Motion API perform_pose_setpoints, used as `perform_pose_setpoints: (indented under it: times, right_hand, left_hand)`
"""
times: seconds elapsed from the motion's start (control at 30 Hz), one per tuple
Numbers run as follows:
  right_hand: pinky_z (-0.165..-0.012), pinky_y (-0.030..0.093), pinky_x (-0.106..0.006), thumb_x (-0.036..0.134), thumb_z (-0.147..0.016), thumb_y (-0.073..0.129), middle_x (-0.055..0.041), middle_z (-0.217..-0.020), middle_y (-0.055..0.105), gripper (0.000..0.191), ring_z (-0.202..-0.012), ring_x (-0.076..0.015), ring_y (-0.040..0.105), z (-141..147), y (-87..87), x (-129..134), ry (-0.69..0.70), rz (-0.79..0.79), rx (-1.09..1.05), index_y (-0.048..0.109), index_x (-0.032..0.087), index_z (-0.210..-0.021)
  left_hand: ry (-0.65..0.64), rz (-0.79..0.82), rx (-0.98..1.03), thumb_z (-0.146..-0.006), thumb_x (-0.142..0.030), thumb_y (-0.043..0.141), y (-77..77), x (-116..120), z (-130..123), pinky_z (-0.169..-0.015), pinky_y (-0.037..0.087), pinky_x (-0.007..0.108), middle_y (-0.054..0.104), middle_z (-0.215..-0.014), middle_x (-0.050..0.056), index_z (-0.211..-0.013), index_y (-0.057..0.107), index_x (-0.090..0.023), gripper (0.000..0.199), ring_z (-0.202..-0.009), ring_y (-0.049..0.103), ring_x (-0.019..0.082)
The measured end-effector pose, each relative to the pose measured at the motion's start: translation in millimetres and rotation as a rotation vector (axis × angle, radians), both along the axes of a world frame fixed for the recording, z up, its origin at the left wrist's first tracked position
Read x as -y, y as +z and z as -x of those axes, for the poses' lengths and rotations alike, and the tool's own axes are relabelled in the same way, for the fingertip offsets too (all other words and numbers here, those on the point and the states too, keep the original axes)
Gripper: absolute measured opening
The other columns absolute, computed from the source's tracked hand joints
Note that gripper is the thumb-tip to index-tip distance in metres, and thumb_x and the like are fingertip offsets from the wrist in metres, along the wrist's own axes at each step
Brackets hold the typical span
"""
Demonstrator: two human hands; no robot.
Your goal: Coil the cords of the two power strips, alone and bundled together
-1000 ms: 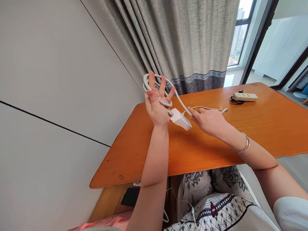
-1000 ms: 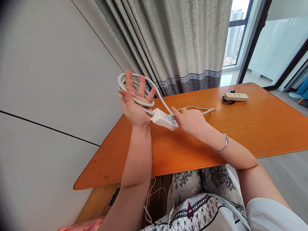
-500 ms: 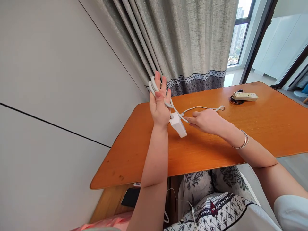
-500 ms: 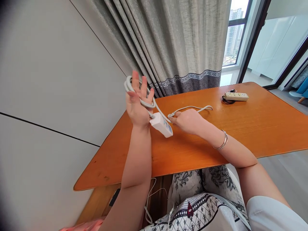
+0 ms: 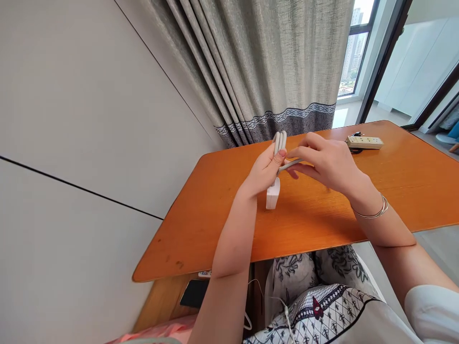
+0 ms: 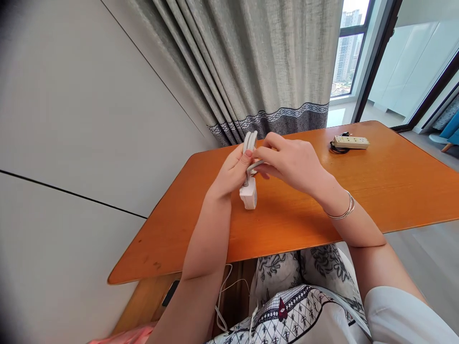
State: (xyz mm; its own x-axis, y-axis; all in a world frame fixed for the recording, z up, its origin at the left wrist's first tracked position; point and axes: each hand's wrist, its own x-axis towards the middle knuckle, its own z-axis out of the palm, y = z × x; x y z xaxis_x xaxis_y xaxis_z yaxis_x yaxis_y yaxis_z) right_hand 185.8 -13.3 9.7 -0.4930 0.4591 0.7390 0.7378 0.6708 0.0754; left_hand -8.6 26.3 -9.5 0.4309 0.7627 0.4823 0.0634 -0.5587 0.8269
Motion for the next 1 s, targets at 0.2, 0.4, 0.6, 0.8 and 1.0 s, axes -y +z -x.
perform_pose_setpoints:
  times: [0.2,0.4,0.6,0.8,1.0]
  right_hand:
    - [-0.063,0.036,-0.026,0.051,-0.102,0.053,-0.0019,-0.089,0.057,0.035,-0.072,-0.0119,0.049,-11,0.3,-17,0.159,-0.006,-0.154,0.075,0.024,-0.109]
    - [-0.063,0.04,-0.026,0.051,-0.099,0.058,-0.0011,-0.08,0.056,0.036,-0.069,-0.0123,0.048,-25,-0.5,-36,0.34,0.099,-0.317,0.079,0.023,-0.106]
    - [-0.071,0.045,-0.028,0.046,-0.104,0.049,-0.003,-0.082,0.065,0.039,-0.074,-0.014,0.054,-22,1.8,-39,0.455,0.306,-0.398,0.077,0.02,-0.114]
    - [-0.063,0.041,-0.025,0.059,-0.101,0.048,0.0,-0.075,0.056,0.049,-0.068,-0.0118,0.048,-16,-1.1,-43,0.592,0.579,-0.555,0.073,0.017,-0.102]
    - [-0.048,0.026,-0.022,0.069,-0.098,0.045,0.0066,-0.065,0.03,0.056,-0.055,-0.0084,0.027,2,-20.3,-57,0.703,0.849,-0.705,0.065,0.016,-0.095]
  left_hand:
    - [-0.286,0.31,0.043,-0.086,-0.078,0.054,1.2,6,-5,-0.043,0.043,0.023,0.045,-0.038,-0.01,-0.084,0.052,-0.022,0.057,-0.038,0.059,0.015]
    - [-0.509,0.51,0.141,-0.093,-0.075,0.045,3.1,15,-13,-0.076,0.061,0.037,0.035,-0.034,-0.013,-0.073,0.047,-0.022,0.057,-0.027,0.041,0.009]
    - [-0.536,0.648,0.269,-0.099,-0.069,0.036,12.2,23,-6,-0.077,0.064,0.041,0.029,-0.032,-0.014,-0.071,0.046,-0.021,0.056,-0.022,0.029,0.007]
    - [-0.416,0.795,0.407,-0.097,-0.075,0.03,11.2,21,0,-0.051,0.059,0.033,0.017,-0.03,-0.015,-0.068,0.04,-0.024,0.059,-0.019,0.018,0.008]
    - [-0.214,0.642,0.67,-0.098,-0.074,0.024,18.1,25,2,-0.046,0.056,0.03,0.003,-0.03,-0.017,-0.068,0.031,-0.025,0.058,-0.018,0.006,0.008]
